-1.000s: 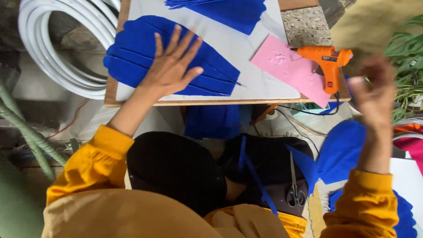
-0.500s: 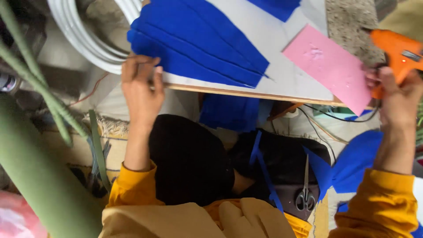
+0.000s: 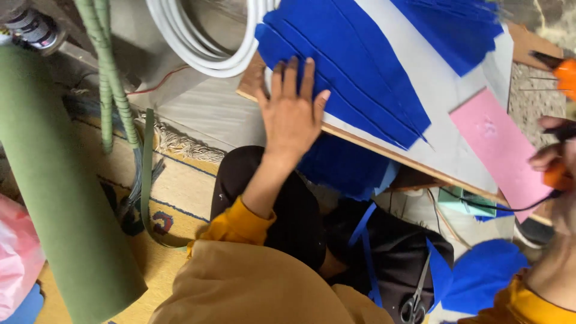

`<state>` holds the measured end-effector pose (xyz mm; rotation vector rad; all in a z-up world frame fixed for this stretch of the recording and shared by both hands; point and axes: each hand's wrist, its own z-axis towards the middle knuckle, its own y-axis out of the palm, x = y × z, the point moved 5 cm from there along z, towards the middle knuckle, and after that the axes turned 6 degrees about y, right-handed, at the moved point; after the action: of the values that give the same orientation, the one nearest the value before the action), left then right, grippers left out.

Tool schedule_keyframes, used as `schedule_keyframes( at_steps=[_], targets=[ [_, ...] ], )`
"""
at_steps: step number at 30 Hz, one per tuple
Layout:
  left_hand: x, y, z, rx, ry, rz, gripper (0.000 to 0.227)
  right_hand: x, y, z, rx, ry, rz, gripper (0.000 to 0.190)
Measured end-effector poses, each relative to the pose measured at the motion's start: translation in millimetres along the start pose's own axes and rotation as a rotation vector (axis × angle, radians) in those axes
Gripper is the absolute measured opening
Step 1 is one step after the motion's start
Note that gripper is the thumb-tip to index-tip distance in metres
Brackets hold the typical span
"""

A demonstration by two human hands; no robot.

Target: Gluing blue sticks or cords onto a fabric base using a hot glue gun to create a pleated or ribbed effect.

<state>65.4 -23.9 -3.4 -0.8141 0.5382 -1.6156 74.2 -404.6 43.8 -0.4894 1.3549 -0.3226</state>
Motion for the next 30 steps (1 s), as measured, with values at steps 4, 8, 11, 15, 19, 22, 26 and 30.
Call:
schedule_keyframes(
  at_steps=[4, 8, 11, 15, 19, 22, 26, 30],
  targets=[
    [5.8, -14.4, -3.3, 0.040, -0.045, -0.082, 0.043, -117.7, 84.7, 14.0, -0.071, -0.130, -0.105, 0.053],
    [7.1, -18.6, -6.2, 0.078, -0.060, -0.156, 0.042, -136.6, 120.7, 21.2, -0.115, -0.103, 0.079, 0.019],
    [5.2, -17.4, -3.4, 0.081, -0.060, -0.162, 0.045, -132.7, 127.4, 23.5, -0.131, -0.090, 0.083, 0.012],
    [7.7, -9.9, -4.2, 0.106, -0.037, -0.150, 0.038, -118.8, 113.1, 15.0, -0.041, -0.036, 0.133, 0.018],
    [15.2, -8.3, -8.7, 0.132, -0.008, -0.173, 0.036, -108.2, 90.2, 4.2, -0.009, -0.054, 0.088, 0.022],
    [24.2, -7.6, -10.0, 0.049, 0.036, -0.220, 0.042, -95.3, 73.7, -5.1, 0.054, 0.051, 0.191, 0.030],
    [34.5, -2.7, -13.5, 0.028, 0.083, -0.225, 0.042, -87.3, 59.8, -15.8, 0.073, -0.001, 0.127, 0.024],
    [40.1, -3.7, -14.2, 0.019, 0.085, -0.218, 0.038, -79.5, 52.6, -22.3, 0.090, 0.017, 0.159, 0.024]
  ],
)
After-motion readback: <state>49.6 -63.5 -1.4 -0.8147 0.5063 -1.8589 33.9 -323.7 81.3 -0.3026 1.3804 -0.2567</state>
